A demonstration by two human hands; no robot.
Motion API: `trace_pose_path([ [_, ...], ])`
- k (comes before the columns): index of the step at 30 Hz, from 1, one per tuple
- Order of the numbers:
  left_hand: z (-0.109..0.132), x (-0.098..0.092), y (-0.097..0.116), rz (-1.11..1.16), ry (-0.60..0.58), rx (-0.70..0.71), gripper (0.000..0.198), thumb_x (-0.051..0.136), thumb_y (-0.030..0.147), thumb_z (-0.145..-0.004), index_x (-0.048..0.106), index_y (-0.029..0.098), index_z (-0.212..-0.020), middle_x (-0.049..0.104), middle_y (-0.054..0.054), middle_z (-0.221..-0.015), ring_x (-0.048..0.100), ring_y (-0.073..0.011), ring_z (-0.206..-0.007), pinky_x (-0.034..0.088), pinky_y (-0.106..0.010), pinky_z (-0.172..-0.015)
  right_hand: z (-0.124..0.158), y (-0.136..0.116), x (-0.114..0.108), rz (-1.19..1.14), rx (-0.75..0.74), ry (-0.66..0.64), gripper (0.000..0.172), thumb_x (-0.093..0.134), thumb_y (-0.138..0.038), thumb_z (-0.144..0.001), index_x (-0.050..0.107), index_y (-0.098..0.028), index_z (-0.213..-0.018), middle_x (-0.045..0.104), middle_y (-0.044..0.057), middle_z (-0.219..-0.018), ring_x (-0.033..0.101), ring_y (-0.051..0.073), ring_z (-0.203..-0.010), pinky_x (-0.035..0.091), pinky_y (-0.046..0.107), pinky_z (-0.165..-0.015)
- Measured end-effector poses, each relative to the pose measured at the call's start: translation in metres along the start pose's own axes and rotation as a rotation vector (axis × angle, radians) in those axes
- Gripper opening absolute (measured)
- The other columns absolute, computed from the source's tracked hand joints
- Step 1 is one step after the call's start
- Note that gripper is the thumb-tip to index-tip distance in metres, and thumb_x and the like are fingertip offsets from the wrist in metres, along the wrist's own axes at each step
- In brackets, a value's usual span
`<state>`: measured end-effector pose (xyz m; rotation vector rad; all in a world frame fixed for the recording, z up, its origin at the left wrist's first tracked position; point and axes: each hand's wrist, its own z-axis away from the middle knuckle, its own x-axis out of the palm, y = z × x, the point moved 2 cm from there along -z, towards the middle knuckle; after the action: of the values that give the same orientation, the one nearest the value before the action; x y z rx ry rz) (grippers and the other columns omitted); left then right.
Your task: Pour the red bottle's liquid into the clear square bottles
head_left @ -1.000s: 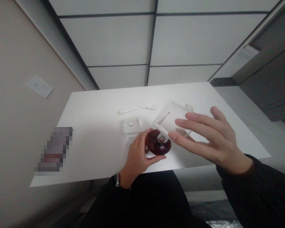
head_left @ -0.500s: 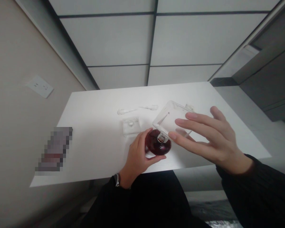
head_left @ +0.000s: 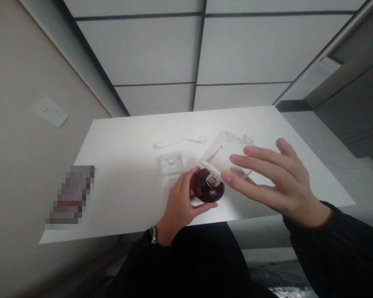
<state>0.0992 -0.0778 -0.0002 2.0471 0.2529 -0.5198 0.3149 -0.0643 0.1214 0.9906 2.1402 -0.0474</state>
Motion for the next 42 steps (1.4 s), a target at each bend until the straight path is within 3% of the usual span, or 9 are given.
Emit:
trace_pose_path([
  [12, 0.0010, 0.0010, -0.0012, -0.016, -0.013, -0.013, 0.092, 0.082, 0.066, -0.084, 0.041, 0.025, -0.155, 0.066, -0.016, -0.143, 0.069, -0.0356, -0.130, 0.059, -0.053, -0.107, -0.0002, -0.0009, 0.0003, -0.032, -0.004, 0.026, 0.059, 0.079, 0.003, -0.083, 0.070, -0.036, -0.126, 0.078, -0.005, -0.130, 0.073, 0.017, -0.124, 0.051, 0.037, -0.122],
  [18, 0.0000, 0.0007, -0.0010, -0.010, -0.016, -0.011, 0.092, 0.082, 0.067, -0.083, 0.041, 0.026, -0.154, 0.066, -0.016, -0.143, 0.069, -0.0361, -0.130, 0.059, -0.055, -0.108, -0.0003, -0.0005, 0.0006, -0.009, -0.001, 0.017, 0.059, 0.079, 0.001, -0.084, 0.070, -0.039, -0.126, 0.078, -0.006, -0.130, 0.074, 0.018, -0.121, 0.057, 0.038, -0.116],
  [33, 0.0012, 0.0010, -0.0019, -0.017, -0.010, -0.011, 0.092, 0.082, 0.067, -0.083, 0.041, 0.026, -0.154, 0.066, -0.016, -0.144, 0.069, -0.0359, -0.130, 0.058, -0.054, -0.109, -0.0014, 0.0013, -0.0003, -0.027, -0.052, 0.003, 0.058, 0.081, 0.003, -0.082, 0.072, -0.035, -0.125, 0.077, -0.004, -0.132, 0.071, 0.017, -0.126, 0.049, 0.037, -0.123],
  [42, 0.0013, 0.0011, -0.0013, -0.016, -0.014, -0.030, 0.092, 0.083, 0.068, -0.083, 0.042, 0.026, -0.153, 0.067, -0.016, -0.143, 0.069, -0.0366, -0.129, 0.058, -0.055, -0.109, 0.0016, 0.0016, 0.0008, 0.005, -0.024, 0.002, 0.064, 0.080, -0.001, -0.083, 0.069, -0.042, -0.130, 0.078, -0.007, -0.130, 0.073, 0.018, -0.122, 0.054, 0.039, -0.118],
])
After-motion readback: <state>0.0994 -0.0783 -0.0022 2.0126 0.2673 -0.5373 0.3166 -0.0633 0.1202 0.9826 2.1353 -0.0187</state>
